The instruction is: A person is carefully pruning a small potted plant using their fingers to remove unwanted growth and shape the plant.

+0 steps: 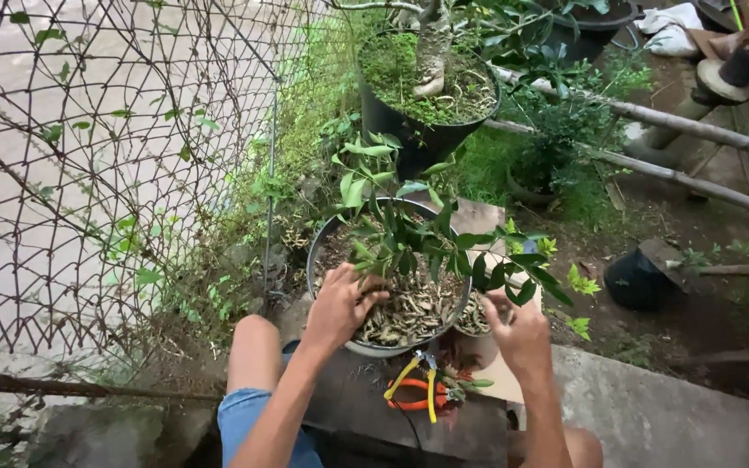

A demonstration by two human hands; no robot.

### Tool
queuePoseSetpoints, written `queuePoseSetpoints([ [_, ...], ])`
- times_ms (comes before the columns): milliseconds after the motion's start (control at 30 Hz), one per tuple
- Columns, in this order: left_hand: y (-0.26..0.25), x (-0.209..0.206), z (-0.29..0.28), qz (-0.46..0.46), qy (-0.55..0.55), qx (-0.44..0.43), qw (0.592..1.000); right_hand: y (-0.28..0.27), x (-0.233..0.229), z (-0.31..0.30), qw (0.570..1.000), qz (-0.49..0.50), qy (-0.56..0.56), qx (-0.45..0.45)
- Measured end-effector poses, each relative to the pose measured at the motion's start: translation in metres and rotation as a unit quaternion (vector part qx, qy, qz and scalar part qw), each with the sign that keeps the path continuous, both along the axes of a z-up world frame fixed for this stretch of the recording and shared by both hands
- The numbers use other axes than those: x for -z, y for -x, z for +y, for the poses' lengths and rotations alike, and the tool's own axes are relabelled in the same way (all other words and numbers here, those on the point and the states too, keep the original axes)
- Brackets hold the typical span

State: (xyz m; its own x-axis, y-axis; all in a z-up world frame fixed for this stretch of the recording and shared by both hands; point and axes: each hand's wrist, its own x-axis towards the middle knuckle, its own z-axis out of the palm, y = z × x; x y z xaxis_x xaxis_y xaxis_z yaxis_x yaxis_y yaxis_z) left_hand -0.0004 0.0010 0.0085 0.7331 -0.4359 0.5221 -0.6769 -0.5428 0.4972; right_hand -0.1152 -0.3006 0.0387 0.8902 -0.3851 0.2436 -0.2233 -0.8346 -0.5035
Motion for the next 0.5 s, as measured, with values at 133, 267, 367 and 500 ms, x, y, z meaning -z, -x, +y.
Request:
queuePoseSetpoints([
  [133, -0.004, 0.025, -0.005, 0.01, -0.026, -0.072, 0.997, -0.006, 0.077, -0.059, 0.996, 0.035, 0.081, -0.004],
  [267, -0.004, 0.036, -0.009, 0.034, -0.092, -0.109, 0.989, -0.02, 0.052, -0.003, 0.984, -0.046, 0.17, -0.031],
  [367, -0.001, 0.02, -0.008, 0.066, -0.15, -0.103, 0.981, -0.038, 0.014, 0.063, 0.982, -0.105, 0.11, -0.115],
  [500, -0.009, 0.042, -0.006, 0.057, -0.141, -0.085, 0.985, -0.091, 0.107, 0.084, 0.928, -0.191, 0.245, -0.205],
])
